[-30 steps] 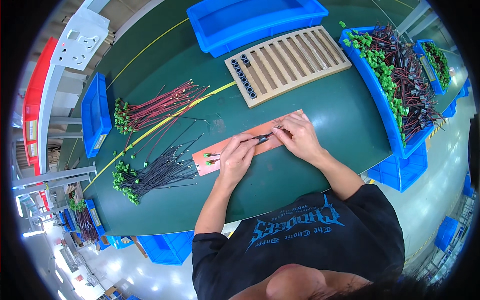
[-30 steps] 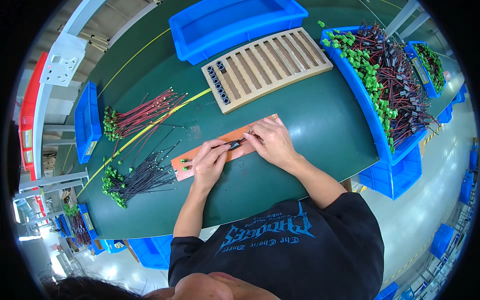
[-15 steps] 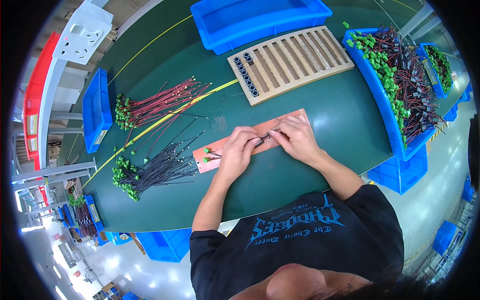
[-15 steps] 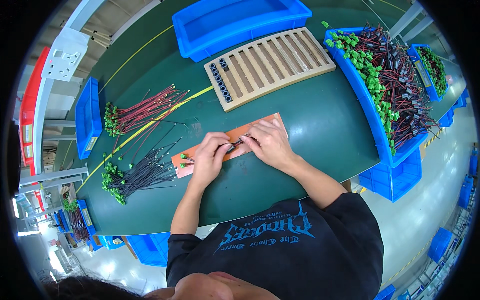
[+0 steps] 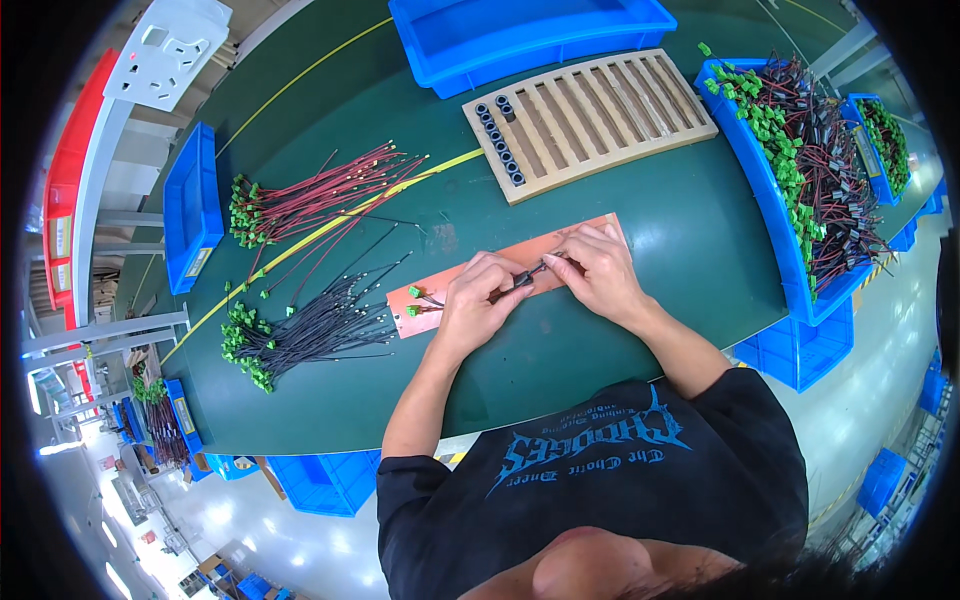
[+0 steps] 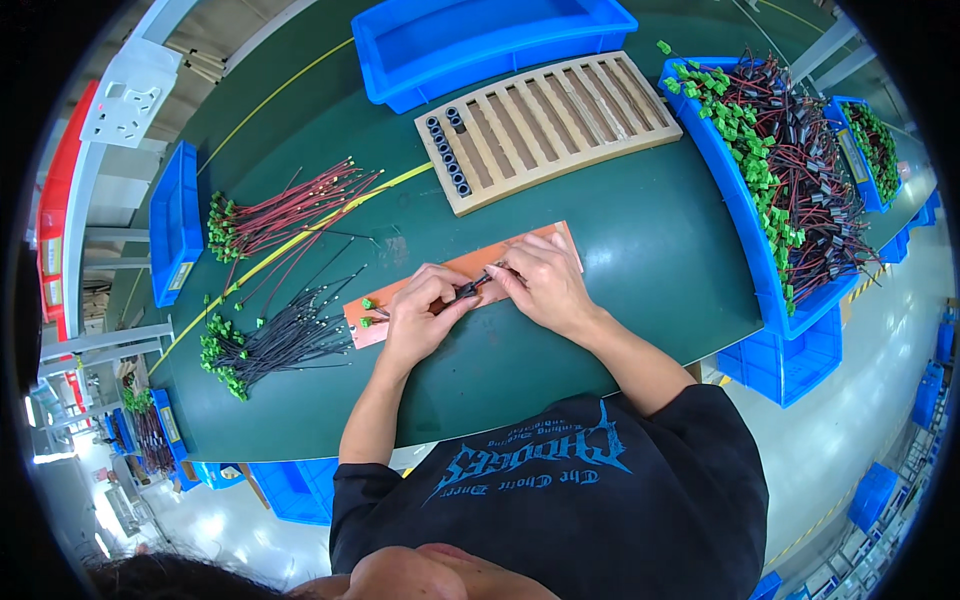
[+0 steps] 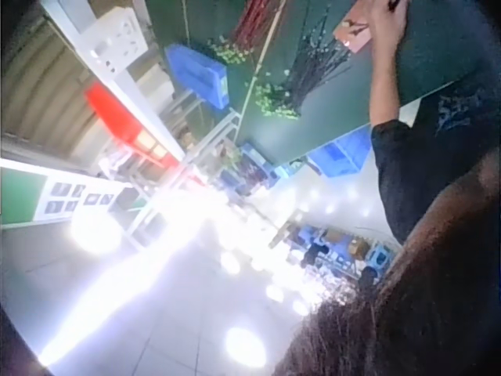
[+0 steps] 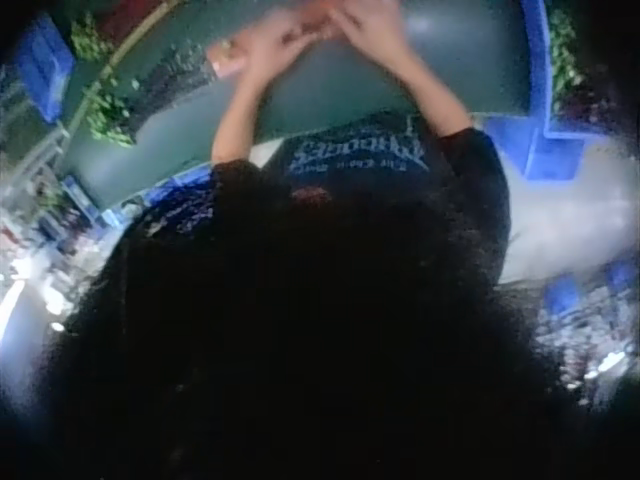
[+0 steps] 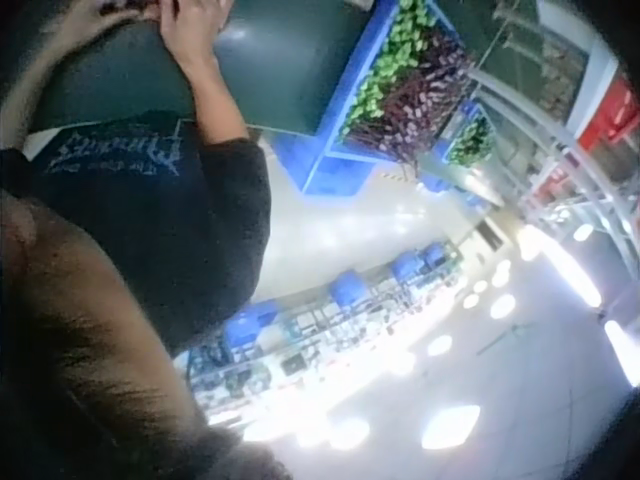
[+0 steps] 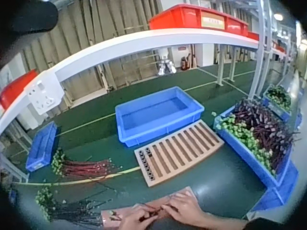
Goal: The person transfers bundles of wires with green connectors from a blue bin to a workbench. They then pick up a single black wire and a small cylindrical component, inserting the wire into the component and manipulating it with both hands on a wooden jig.
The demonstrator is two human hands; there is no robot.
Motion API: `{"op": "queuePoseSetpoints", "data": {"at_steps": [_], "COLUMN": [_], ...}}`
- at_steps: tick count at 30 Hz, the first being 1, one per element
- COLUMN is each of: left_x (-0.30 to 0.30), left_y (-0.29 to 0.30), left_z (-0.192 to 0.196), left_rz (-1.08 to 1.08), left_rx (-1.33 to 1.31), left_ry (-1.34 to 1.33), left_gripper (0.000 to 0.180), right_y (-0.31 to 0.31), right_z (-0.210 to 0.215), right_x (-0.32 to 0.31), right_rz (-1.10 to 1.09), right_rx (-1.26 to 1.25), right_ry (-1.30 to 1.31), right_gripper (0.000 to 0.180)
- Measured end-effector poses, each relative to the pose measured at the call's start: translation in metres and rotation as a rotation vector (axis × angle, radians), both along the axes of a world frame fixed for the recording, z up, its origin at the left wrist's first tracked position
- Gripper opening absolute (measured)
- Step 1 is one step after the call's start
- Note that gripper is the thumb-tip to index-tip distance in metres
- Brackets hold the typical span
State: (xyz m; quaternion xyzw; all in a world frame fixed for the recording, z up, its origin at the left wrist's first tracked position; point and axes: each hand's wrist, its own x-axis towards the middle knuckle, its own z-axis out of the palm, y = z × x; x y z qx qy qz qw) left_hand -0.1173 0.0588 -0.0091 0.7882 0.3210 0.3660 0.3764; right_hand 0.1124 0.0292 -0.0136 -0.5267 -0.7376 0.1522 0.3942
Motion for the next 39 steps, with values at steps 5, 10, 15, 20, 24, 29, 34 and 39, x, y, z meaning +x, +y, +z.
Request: {"op": "queuePoseSetpoints", "data": {"at_steps": [5, 10, 15, 20, 24, 29, 34, 39], "left_x": [0.006, 0.001, -0.008, -0.005, -0.006, 0.006, 0.015, 0.015], "left_y": [-0.008, -0.010, -0.010, -0.009, -0.008, -0.008, -0.006, -0.008], "left_z": [0.002, 0.003, -0.005, 0.000, -0.003, -0.005, 0.002, 0.006], "left_rz": [0.135, 0.136, 0.137, 0.135, 0.132, 0.171, 0.180, 0.166], "left_rx": [-0.251, -0.331, -0.339, -0.336, -0.318, -0.253, -0.192, -0.111], "left_ry": [0.002, 0.007, -0.010, 0.013, 0.034, 0.033, 0.097, 0.160], "left_gripper": [0.027, 0.038, 0.038, 0.039, 0.039, 0.033, 0.030, 0.027], "right_y": [-0.001, 0.001, 0.000, 0.003, 0.004, 0.000, -0.001, 0.003], "right_z": [0.001, 0.002, 0.008, -0.001, -0.007, 0.003, 0.006, 0.003], "right_x": [0.001, 0.002, 0.003, 0.007, 0.010, 0.019, 0.025, 0.025], "right_rz": [0.018, 0.024, 0.019, 0.008, -0.014, -0.040, -0.076, -0.071], "right_rx": [-0.046, -0.060, -0.087, -0.002, -0.036, -0.032, -0.056, -0.026], "right_ry": [0.007, 0.017, 0.023, 0.077, 0.117, 0.066, 0.031, 0.041], "right_gripper": [0.013, 0.021, 0.021, 0.018, 0.014, 0.011, 0.012, 0.013]}}
